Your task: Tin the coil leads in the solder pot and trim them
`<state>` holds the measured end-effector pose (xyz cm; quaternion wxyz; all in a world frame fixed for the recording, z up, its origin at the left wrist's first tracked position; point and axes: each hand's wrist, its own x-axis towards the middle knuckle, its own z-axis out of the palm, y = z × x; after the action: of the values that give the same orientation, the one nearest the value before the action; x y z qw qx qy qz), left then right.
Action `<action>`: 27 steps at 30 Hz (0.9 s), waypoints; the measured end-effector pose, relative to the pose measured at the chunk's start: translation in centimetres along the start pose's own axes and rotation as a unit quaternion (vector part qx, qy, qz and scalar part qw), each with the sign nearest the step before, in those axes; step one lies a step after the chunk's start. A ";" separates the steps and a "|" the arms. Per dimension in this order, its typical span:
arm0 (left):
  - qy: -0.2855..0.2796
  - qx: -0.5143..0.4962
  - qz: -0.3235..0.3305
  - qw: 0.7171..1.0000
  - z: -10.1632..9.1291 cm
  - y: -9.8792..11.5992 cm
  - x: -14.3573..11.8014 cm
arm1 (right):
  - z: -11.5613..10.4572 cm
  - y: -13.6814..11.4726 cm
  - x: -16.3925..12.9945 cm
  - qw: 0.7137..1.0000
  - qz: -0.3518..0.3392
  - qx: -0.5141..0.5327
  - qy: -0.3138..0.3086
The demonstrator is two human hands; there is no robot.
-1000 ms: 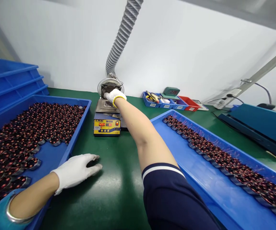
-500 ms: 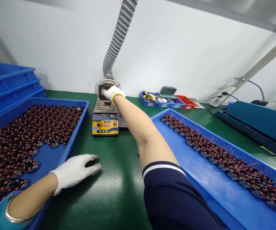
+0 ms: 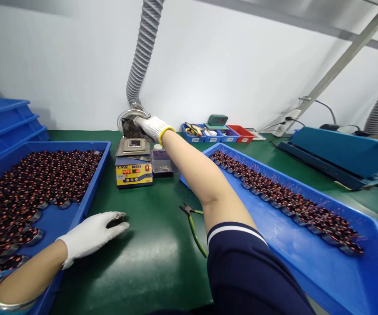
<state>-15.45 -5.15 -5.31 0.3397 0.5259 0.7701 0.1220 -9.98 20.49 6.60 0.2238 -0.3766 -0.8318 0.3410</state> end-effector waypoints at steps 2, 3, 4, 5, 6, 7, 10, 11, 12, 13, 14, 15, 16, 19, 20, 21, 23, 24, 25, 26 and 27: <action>-0.005 -0.001 0.002 1.000 0.1 -0.1 0.0 | -0.6 0.8 -0.2 0.994 0.009 0.103 -0.028; -0.007 -0.001 0.002 1.000 0.1 -0.1 0.1 | -0.9 1.3 -0.4 0.987 0.017 0.152 -0.039; -0.009 -0.003 0.002 1.000 0.1 -0.2 0.1 | -1.2 1.7 -0.7 0.980 0.026 0.192 -0.045; -0.009 -0.007 -0.001 1.000 0.1 -0.3 0.2 | -1.5 2.1 -1.2 0.973 0.035 0.222 -0.048; -0.008 -0.015 -0.006 1.000 0.1 -0.3 0.2 | -1.6 2.6 -1.9 0.965 0.041 0.252 -0.054; -0.003 -0.028 -0.011 1.000 0.0 -0.2 0.2 | -1.5 3.0 -2.9 0.956 0.041 0.284 -0.063; 0.017 -0.128 0.001 0.992 -0.1 0.8 -0.3 | -0.1 4.2 -7.6 0.921 0.006 0.377 -0.095; 0.017 -0.183 0.012 0.983 0.0 1.4 -0.7 | 0.8 4.6 -9.6 0.914 -0.012 0.394 -0.099; 0.013 -0.241 0.023 0.970 0.2 2.1 -1.1 | 1.8 5.0 -11.8 0.912 -0.023 0.397 -0.096; 0.009 -0.299 0.033 0.954 0.5 2.8 -1.5 | 2.9 5.5 -14.0 0.919 -0.020 0.384 -0.090; 0.004 -0.353 0.043 0.935 1.0 3.6 -1.9 | 3.9 5.9 -16.2 0.927 -0.014 0.366 -0.078; -0.001 -0.400 0.051 0.915 1.5 4.4 -2.3 | 4.9 6.2 -18.2 0.937 -0.009 0.341 -0.076; -0.005 -0.440 0.057 0.896 2.0 5.1 -2.7 | 5.8 6.6 -20.1 0.952 -0.008 0.301 -0.064; 0.005 -0.515 0.051 0.856 3.3 6.6 -3.3 | 7.4 7.2 -23.9 0.980 -0.054 0.194 -0.003; 0.015 -0.521 0.045 0.852 3.5 6.8 -3.3 | 7.6 7.4 -24.6 0.981 -0.076 0.177 0.015; 0.024 -0.521 0.041 0.852 3.7 6.9 -3.3 | 7.6 7.6 -25.0 0.980 -0.099 0.170 0.026; 0.033 -0.517 0.036 0.854 3.8 6.9 -3.3 | 7.4 8.1 -25.2 0.975 -0.140 0.167 0.028; 0.028 -0.513 0.026 0.857 3.7 6.9 -3.2 | 7.2 8.4 -25.0 0.973 -0.155 0.170 0.029; 0.021 -0.508 0.011 0.861 3.7 6.8 -3.2 | 7.0 8.8 -24.8 0.970 -0.162 0.178 0.035; 0.010 -0.499 -0.005 0.867 3.7 6.8 -3.2 | 6.8 9.3 -24.6 0.968 -0.161 0.189 0.042; -0.004 -0.487 -0.016 0.873 3.8 6.8 -3.2 | 6.6 9.6 -24.3 0.967 -0.152 0.201 0.044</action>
<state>-7.39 -5.79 -3.17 0.5575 0.2824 0.6203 0.4741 5.41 3.55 -7.74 0.3804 -0.2077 -0.7828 0.4465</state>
